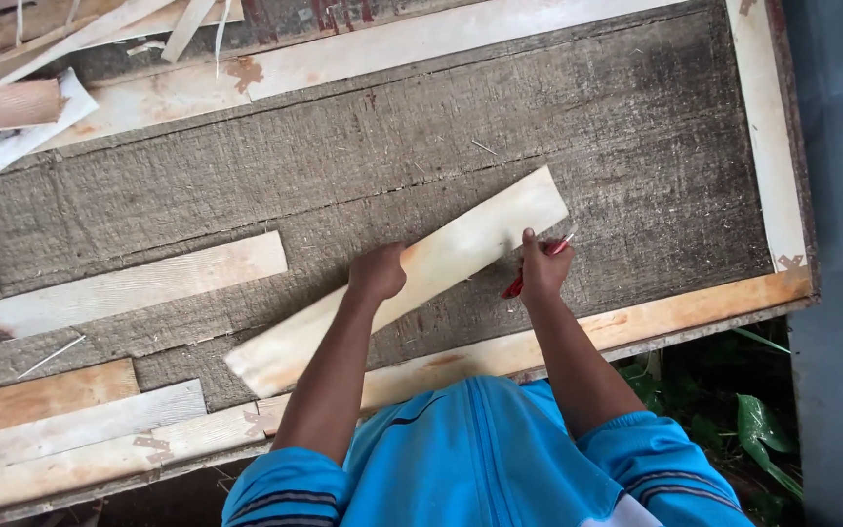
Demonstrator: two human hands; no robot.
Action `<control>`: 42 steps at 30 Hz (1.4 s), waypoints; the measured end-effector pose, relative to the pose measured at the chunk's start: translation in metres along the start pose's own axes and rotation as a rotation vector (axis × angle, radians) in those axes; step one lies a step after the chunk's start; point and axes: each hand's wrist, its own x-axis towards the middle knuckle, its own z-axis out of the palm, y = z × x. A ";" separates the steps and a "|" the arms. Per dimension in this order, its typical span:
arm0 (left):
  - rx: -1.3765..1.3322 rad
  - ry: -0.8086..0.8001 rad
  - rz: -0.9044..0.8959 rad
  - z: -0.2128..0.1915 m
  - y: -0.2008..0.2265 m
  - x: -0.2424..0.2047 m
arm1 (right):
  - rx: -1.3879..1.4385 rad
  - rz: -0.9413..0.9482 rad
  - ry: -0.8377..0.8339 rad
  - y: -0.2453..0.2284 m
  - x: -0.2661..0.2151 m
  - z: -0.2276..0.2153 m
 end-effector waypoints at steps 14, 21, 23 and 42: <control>0.096 -0.045 0.118 0.035 0.053 -0.058 | 0.307 0.351 -0.057 -0.037 -0.005 0.014; 0.136 -0.029 0.153 0.039 0.050 -0.057 | 0.570 0.543 -0.221 -0.019 0.023 -0.002; 0.144 -0.045 0.156 0.038 0.053 -0.058 | 0.597 0.545 -0.246 -0.022 0.020 -0.005; 0.157 -0.121 0.116 0.013 0.066 -0.064 | 0.965 0.585 -0.589 0.092 0.075 -0.039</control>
